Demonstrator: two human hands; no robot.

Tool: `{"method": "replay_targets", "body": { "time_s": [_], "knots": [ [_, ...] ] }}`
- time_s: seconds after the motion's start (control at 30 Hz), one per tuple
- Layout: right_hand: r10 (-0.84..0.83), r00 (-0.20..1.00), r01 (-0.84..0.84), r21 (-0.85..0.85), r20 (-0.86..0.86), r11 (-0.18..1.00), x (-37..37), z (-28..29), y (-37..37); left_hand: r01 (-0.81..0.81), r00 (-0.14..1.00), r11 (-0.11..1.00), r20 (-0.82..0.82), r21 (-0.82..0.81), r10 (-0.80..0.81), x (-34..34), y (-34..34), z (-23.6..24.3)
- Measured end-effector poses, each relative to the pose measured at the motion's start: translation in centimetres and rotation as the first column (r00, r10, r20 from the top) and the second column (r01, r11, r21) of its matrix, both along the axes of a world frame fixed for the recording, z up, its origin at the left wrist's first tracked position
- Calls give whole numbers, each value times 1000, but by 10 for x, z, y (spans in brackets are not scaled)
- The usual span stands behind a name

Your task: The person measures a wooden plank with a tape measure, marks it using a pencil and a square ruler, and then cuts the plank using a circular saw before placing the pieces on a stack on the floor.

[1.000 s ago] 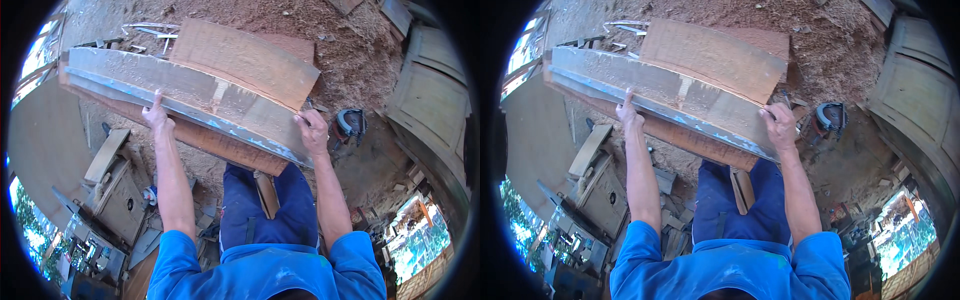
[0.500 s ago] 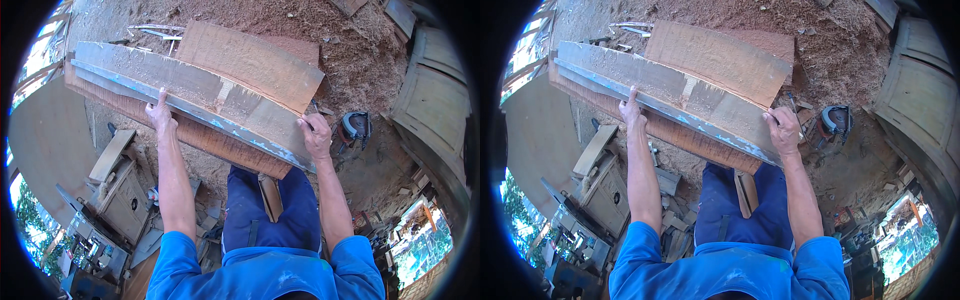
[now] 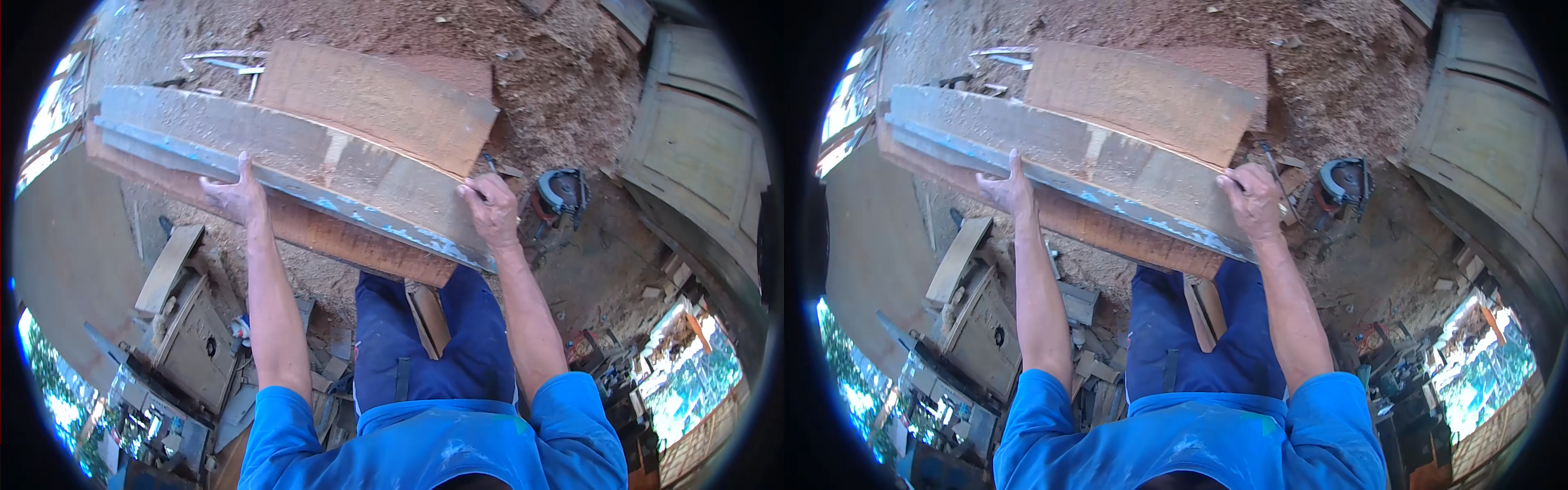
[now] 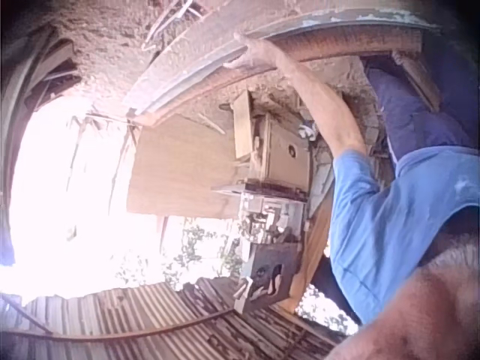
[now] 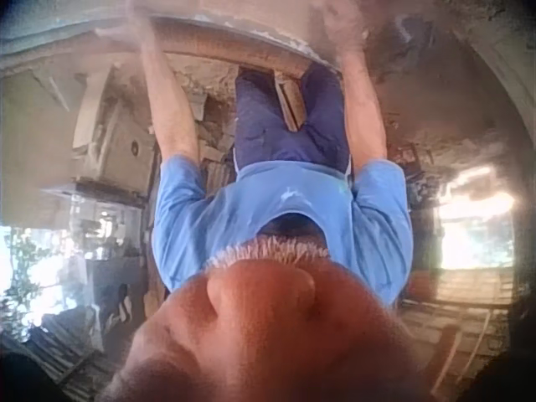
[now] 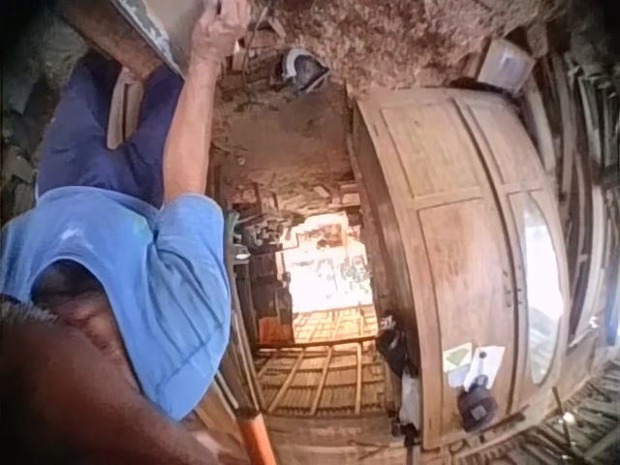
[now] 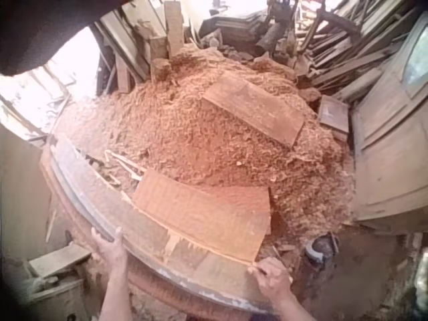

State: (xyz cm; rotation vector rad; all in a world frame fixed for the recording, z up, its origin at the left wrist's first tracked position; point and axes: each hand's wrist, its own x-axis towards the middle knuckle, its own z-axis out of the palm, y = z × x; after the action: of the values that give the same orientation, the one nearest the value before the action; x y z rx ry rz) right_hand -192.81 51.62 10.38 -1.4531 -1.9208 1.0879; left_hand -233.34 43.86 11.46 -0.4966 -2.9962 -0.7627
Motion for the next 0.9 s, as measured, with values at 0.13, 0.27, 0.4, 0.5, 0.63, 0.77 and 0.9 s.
{"method": "replay_targets", "body": {
  "time_s": [0.13,0.27,0.4,0.5,0.63,0.77,0.9],
  "knots": [
    [-19,1000,19,-9,-15,1000,2,-2,-1,484,818,774,-104,-408,-566,60,14,23],
    [-24,1000,24,-19,5,1000,2,2,3,628,764,620,222,-471,-606,97,30,32],
    [-1,1000,1,-49,-1,999,1,3,6,593,781,595,206,-542,-590,104,31,29],
    [6,1000,-5,-46,11,999,3,5,5,598,776,587,212,-546,-594,105,31,29],
    [0,1000,2,-61,18,998,2,8,5,604,773,569,237,-559,-588,104,33,31],
    [5,1000,-4,-65,16,998,4,7,4,601,771,546,243,-584,-588,105,35,34],
    [16,1000,-16,-63,2,998,3,4,6,609,766,545,250,-577,-592,102,35,33]
  ]
}}
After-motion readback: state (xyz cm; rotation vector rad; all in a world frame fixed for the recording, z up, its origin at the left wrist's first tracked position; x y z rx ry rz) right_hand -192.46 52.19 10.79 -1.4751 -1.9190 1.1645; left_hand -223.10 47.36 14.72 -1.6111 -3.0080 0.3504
